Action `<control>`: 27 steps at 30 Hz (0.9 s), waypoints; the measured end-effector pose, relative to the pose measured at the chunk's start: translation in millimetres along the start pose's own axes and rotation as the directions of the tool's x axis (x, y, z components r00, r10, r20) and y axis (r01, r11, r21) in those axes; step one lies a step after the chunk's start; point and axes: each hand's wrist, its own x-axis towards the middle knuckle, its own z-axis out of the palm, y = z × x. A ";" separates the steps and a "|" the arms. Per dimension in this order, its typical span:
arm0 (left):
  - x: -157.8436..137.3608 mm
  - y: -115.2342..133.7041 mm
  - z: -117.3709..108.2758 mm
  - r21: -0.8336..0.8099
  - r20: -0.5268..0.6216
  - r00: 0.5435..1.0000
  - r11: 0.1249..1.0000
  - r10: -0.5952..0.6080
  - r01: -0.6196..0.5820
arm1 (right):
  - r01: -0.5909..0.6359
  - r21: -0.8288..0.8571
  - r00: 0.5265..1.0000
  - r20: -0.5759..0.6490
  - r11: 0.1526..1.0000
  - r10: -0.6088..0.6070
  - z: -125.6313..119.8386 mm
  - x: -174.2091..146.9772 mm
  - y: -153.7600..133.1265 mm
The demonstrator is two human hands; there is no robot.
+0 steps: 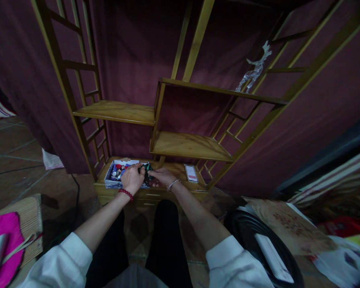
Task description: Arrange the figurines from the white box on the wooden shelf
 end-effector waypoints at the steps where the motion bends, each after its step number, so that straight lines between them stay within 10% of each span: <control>1: -0.4 0.8 -0.9 -0.003 -0.001 1.000 1.000 -0.002 0.002 | -0.011 0.060 1.000 0.009 0.998 0.011 0.3 -0.8 0.9; 27: -27.4 14.5 -15.7 -0.522 0.067 0.980 0.844 0.185 -0.124 | -0.052 0.559 0.999 0.023 0.827 0.047 -24.2 -43.9 -4.0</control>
